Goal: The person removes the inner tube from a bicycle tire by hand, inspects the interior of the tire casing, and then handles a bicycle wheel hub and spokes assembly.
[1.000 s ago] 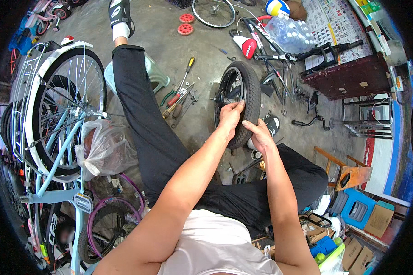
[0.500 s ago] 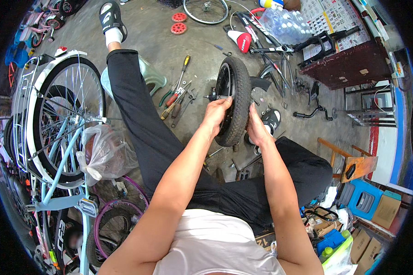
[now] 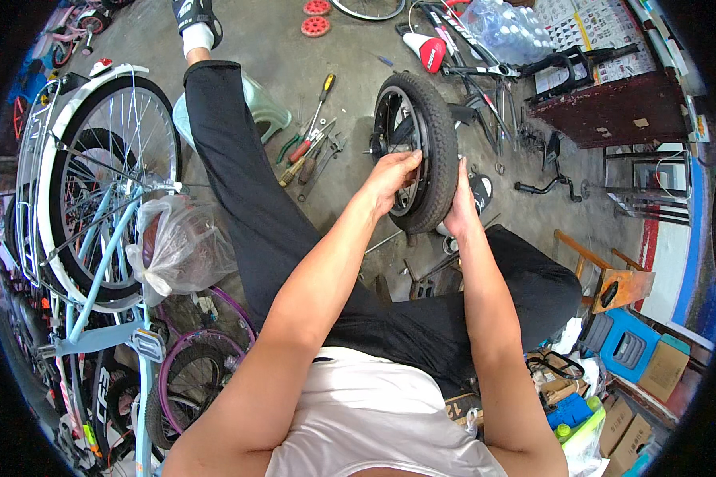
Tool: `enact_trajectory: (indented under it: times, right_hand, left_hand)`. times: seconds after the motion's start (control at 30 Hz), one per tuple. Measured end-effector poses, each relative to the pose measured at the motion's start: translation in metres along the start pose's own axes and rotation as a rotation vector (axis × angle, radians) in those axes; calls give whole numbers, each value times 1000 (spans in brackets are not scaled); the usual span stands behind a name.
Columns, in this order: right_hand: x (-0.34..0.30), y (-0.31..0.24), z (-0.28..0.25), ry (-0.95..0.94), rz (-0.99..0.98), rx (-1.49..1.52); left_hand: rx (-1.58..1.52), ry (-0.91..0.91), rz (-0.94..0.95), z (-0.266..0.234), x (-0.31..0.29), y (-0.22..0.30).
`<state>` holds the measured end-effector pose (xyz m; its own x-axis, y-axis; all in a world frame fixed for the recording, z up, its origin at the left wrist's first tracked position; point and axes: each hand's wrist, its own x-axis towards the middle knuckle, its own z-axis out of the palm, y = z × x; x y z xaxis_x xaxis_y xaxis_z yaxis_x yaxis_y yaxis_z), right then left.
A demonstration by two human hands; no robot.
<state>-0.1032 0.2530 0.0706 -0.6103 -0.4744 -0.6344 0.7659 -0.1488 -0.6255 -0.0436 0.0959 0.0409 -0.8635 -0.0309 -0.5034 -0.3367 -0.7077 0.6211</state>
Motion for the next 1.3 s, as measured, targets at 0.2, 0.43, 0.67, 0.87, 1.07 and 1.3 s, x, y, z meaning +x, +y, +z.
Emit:
enact_trajectory:
  times: [0.2, 0.43, 0.67, 0.87, 1.07, 1.3]
  right_hand:
    - [-1, -7, 6, 41, 18, 106]
    - [4, -2, -3, -22, 10, 195]
    - [6, 1, 6, 5, 9, 185]
    - [34, 13, -2, 155, 90, 87]
    - [55, 8, -3, 108, 31, 43]
    - [39, 1, 25, 179, -16, 64]
  left_hand:
    - [199, 8, 150, 18, -9, -11]
    - [786, 281, 429, 17, -7, -14]
    - [788, 268, 447, 2, -12, 7]
    - [565, 123, 363, -23, -2, 2]
    - [631, 139, 381, -10, -4, 7]
    - [918, 252, 510, 1, -14, 28]
